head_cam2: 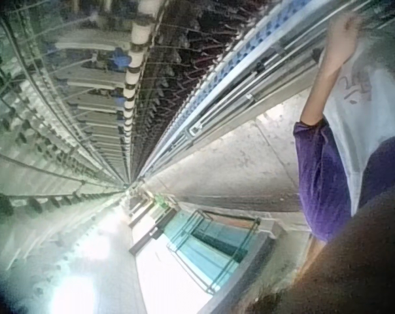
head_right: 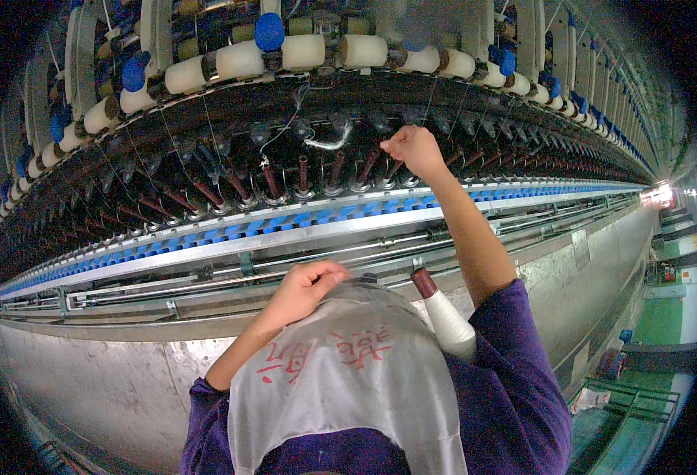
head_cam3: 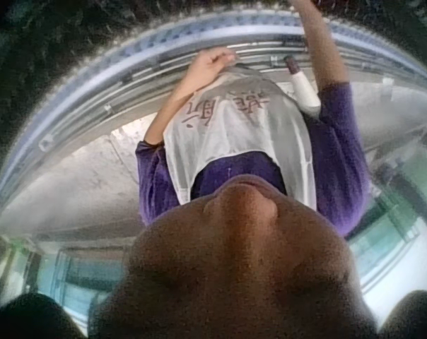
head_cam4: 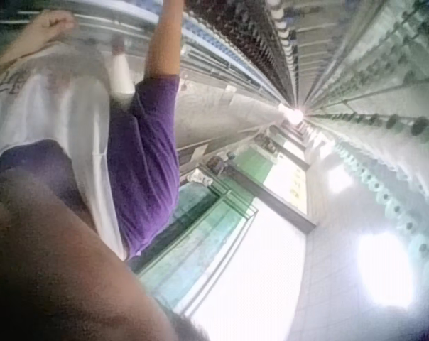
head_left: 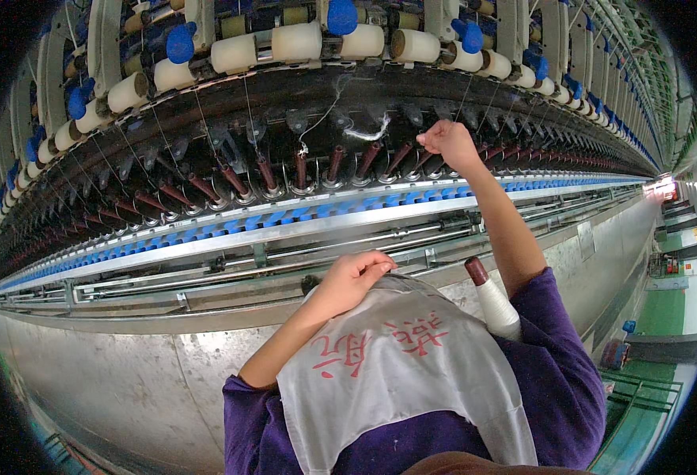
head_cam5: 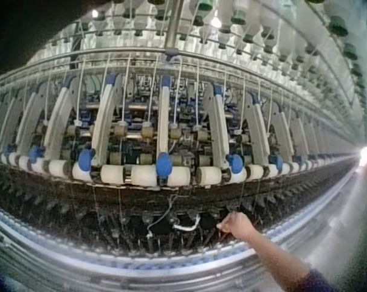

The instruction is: The person works at a large circular textile machine, repeatedly removing and replacing maroon bobbins and threading white yarn through guides. They walk along the machine to reach different stations, handling bobbins and yarn by hand to restore operation.

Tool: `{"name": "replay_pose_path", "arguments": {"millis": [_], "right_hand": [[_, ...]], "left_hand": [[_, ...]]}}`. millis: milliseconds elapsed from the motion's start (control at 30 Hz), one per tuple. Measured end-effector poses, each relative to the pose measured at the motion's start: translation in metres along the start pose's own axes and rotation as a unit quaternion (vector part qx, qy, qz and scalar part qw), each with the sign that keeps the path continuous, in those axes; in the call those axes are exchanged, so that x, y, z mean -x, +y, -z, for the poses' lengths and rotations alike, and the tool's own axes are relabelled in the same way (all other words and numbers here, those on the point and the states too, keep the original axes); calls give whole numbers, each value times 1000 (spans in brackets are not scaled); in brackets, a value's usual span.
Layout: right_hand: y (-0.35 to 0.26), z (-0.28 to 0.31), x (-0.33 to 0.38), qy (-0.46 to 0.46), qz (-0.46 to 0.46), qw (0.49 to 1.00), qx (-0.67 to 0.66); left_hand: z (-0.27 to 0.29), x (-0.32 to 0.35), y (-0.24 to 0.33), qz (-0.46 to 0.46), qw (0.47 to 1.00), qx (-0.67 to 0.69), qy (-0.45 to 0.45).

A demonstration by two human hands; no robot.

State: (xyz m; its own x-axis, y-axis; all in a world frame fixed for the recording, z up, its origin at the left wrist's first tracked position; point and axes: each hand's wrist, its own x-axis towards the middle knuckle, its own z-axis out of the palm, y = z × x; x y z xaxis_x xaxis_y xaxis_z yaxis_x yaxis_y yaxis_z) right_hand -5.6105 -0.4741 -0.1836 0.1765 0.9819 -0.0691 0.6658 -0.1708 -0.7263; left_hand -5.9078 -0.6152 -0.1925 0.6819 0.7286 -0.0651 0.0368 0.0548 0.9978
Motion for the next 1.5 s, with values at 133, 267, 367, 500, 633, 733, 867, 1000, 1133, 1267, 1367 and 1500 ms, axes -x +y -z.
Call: {"name": "replay_pose_path", "arguments": {"millis": [133, 267, 367, 500, 633, 733, 867, 1000, 1133, 1267, 1367, 1500], "right_hand": [[42, -28, 25, -178, 26, 917, 356], [61, -55, 66, -313, 148, 869, 355], [31, -56, 68, -136, 141, 959, 206], [-42, -55, 43, 101, 340, 929, 108], [-85, -73, 21, 149, 446, 866, 168], [-83, -81, 21, 73, 366, 898, 232], [-64, -87, 35, -8, 329, 910, 254], [-59, -92, 38, 21, 298, 935, 193], [-67, -96, 33, 46, 283, 948, 136], [-81, -104, 30, 39, 223, 974, -18], [-94, -113, 24, 21, 205, 975, -83], [-105, -120, 16, 36, 151, 988, 3]], "left_hand": [[-1, -4, 1, 9, 1000, 1, -6], [-3, -8, 1, 23, 1000, 4, -13], [-5, -13, 2, 7, 1000, -14, -24], [-9, -19, 4, 20, 999, -13, -36], [-9, -17, 6, 24, 999, -11, -37], [-6, -12, 5, 11, 1000, -14, -15], [-2, -4, 0, 4, 1000, 6, 10], [1, -2, -1, 15, 1000, -2, 10], [4, -4, 1, 10, 1000, -7, 12], [7, -5, 1, 6, 1000, -12, 1], [10, -4, 0, 10, 1000, -13, -2], [17, 1, 0, 26, 999, -21, 4]]}}
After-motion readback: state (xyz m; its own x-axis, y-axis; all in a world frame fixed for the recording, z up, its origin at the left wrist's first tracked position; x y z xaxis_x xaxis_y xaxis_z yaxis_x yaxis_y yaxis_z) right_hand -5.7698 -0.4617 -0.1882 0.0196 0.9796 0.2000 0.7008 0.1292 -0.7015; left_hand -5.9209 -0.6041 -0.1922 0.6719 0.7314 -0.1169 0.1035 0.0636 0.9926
